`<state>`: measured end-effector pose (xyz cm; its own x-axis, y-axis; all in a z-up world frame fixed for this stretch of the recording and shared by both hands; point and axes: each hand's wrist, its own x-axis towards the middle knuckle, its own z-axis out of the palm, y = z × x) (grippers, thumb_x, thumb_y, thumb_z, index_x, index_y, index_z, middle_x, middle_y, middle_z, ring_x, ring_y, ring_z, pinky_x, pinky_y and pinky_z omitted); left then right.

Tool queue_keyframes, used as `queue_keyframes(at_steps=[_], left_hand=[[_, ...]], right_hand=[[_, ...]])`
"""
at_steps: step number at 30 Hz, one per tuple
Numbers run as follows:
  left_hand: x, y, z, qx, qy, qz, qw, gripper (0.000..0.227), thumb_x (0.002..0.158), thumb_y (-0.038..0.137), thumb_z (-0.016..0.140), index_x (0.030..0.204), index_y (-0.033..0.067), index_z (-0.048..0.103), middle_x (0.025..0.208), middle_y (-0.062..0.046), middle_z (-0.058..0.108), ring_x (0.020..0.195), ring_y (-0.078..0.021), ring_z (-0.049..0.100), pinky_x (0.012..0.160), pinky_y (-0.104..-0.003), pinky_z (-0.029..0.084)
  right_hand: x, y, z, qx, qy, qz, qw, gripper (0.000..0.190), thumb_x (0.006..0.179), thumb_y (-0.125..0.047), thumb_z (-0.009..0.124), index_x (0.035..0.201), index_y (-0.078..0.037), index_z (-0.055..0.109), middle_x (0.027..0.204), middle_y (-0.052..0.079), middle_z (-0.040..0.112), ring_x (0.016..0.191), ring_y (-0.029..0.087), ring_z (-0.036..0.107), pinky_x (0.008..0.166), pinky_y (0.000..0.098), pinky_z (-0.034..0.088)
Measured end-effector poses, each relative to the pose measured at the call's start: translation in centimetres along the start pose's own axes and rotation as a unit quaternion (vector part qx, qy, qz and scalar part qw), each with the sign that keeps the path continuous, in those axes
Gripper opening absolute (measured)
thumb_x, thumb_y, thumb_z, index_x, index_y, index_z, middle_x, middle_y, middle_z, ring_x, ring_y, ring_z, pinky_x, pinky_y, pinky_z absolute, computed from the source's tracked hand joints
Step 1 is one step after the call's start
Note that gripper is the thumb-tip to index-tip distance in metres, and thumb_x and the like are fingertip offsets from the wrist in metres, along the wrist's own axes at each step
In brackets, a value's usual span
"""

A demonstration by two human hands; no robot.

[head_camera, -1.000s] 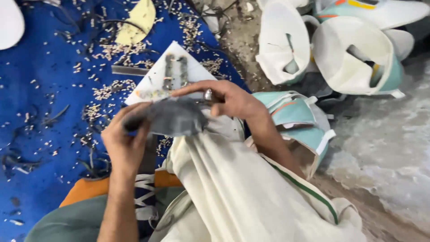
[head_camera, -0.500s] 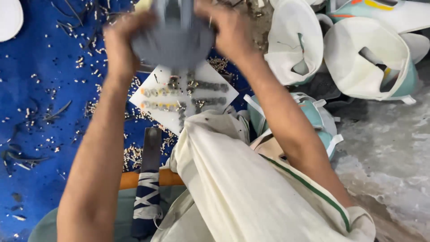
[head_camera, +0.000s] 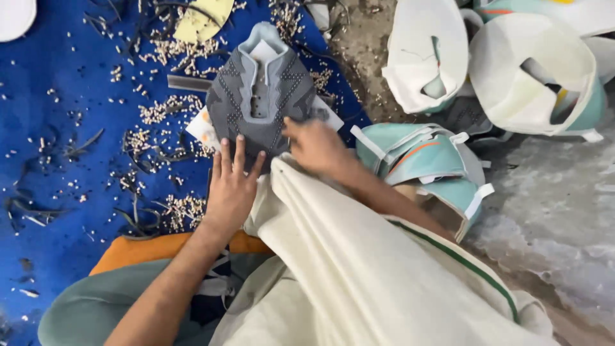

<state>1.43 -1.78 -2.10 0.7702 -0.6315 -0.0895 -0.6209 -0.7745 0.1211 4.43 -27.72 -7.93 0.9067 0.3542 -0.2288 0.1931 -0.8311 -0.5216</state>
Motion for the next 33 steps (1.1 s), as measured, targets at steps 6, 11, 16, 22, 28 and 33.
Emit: queue_keyframes(at_steps=[6, 11, 16, 22, 28, 33], left_hand=[[-7.3, 2.3, -7.4, -0.077, -0.080, -0.261, 0.959, 0.088, 0.072, 0.035, 0.080, 0.149, 0.0086, 0.046, 0.141, -0.028, 0.054, 0.120, -0.0442, 0.057, 0.095, -0.054, 0.049], [-11.7, 2.6, -5.0, -0.226, -0.213, -0.417, 0.854, 0.095, 0.078, 0.039, 0.080, 0.157, 0.0086, 0.036, 0.117, -0.023, 0.068, 0.096, -0.0410, 0.071, 0.082, -0.049, 0.056], [-13.4, 3.0, -6.5, -0.338, -0.069, -0.447, 0.825, 0.089, 0.067, 0.025, 0.085, 0.145, 0.0047, 0.046, 0.113, -0.022, 0.071, 0.096, -0.0350, 0.072, 0.081, -0.043, 0.056], [-10.0, 4.2, -15.3, -0.534, 0.113, -0.387, 0.743, 0.096, 0.071, 0.012, 0.082, 0.155, 0.0039, 0.039, 0.112, -0.011, 0.070, 0.091, -0.0183, 0.065, 0.083, -0.032, 0.056], [-6.7, 3.7, -9.5, -0.545, 0.340, -0.203, 0.739, 0.076, 0.065, 0.013, 0.083, 0.131, 0.0073, 0.045, 0.101, -0.005, 0.058, 0.086, -0.0154, 0.060, 0.070, -0.032, 0.054], [-3.9, 2.2, -1.8, -0.422, 0.124, -0.321, 0.839, 0.054, 0.067, 0.027, 0.085, 0.106, 0.0022, 0.058, 0.082, -0.019, 0.070, 0.078, -0.0390, 0.071, 0.069, -0.045, 0.055]], right_hand=[[7.1, -1.8, -4.9, 0.530, 0.078, 0.017, 0.844, 0.014, 0.101, -0.004, 0.061, 0.116, -0.001, 0.061, 0.119, 0.014, 0.073, 0.102, 0.019, 0.076, 0.089, 0.0342, 0.063], [9.6, 0.3, -0.2, 0.606, 0.035, -0.029, 0.794, 0.009, 0.105, -0.005, 0.058, 0.113, -0.002, 0.055, 0.128, 0.016, 0.070, 0.113, 0.023, 0.073, 0.094, 0.0340, 0.062], [9.2, 0.2, 0.0, 0.580, 0.050, -0.076, 0.810, 0.007, 0.106, -0.002, 0.059, 0.111, -0.002, 0.053, 0.132, 0.017, 0.068, 0.119, 0.025, 0.071, 0.098, 0.0354, 0.061], [6.5, -2.8, -1.6, 0.402, 0.131, -0.141, 0.895, 0.009, 0.104, 0.003, 0.060, 0.112, 0.001, 0.055, 0.128, 0.016, 0.073, 0.117, 0.024, 0.075, 0.092, 0.0336, 0.061], [6.2, -3.6, -2.6, 0.316, 0.171, -0.213, 0.908, 0.035, 0.103, 0.000, 0.057, 0.138, -0.005, 0.061, 0.125, 0.016, 0.073, 0.109, 0.026, 0.074, 0.093, 0.0349, 0.057], [6.2, -4.4, -3.3, 0.262, 0.144, -0.147, 0.943, 0.055, 0.087, 0.008, 0.056, 0.139, -0.006, 0.061, 0.117, 0.019, 0.072, 0.093, 0.032, 0.071, 0.083, 0.0358, 0.056]])
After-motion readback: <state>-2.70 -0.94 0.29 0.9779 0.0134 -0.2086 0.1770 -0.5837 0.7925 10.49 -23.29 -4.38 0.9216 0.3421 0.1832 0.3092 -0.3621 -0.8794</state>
